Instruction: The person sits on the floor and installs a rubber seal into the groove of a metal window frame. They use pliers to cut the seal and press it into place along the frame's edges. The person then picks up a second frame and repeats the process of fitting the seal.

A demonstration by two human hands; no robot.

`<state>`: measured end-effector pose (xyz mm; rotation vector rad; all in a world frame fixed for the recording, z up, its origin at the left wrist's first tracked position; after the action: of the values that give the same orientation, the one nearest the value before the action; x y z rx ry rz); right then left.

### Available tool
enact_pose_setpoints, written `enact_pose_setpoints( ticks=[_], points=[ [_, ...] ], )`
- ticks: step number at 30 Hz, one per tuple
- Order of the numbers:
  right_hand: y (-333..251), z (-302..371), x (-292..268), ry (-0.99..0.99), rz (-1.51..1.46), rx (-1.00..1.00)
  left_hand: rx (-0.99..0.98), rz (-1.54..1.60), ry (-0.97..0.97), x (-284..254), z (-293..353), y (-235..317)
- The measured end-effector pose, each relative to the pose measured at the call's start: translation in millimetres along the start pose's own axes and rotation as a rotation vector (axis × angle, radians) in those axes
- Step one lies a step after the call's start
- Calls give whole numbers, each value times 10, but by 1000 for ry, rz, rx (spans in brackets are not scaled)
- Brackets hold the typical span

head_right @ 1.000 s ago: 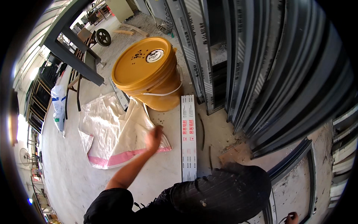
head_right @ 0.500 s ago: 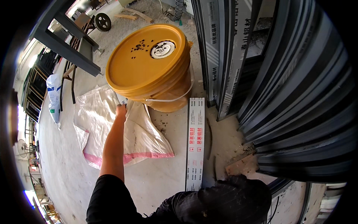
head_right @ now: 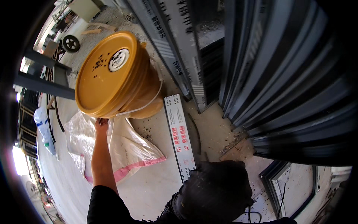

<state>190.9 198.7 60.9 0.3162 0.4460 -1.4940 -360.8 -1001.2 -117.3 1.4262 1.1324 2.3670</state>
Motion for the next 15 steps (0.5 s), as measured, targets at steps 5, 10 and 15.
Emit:
enact_pose_setpoints(
  ticks=[5, 10, 15],
  points=[
    [282, 155, 71, 30, -56, 13, -47, -321, 277, 801, 90, -55],
    [343, -175, 279, -56, -72, -11, -121, -436, -233, 1006, 525, 317],
    [693, -21, 272, -5, -125, 12, -192, -165, 238, 773, 2604, -1209]
  ],
)
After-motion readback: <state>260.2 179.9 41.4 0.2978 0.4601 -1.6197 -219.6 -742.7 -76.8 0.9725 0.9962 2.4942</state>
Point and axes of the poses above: each hand's wrist, its own z-axis away from the middle knuckle, its own x-axis out of the palm, y = z × x, the point moved 9 cm from there along -z, towards the middle knuckle, and after that the axes turned 11 degrees about -y, right-handed, at the moved point
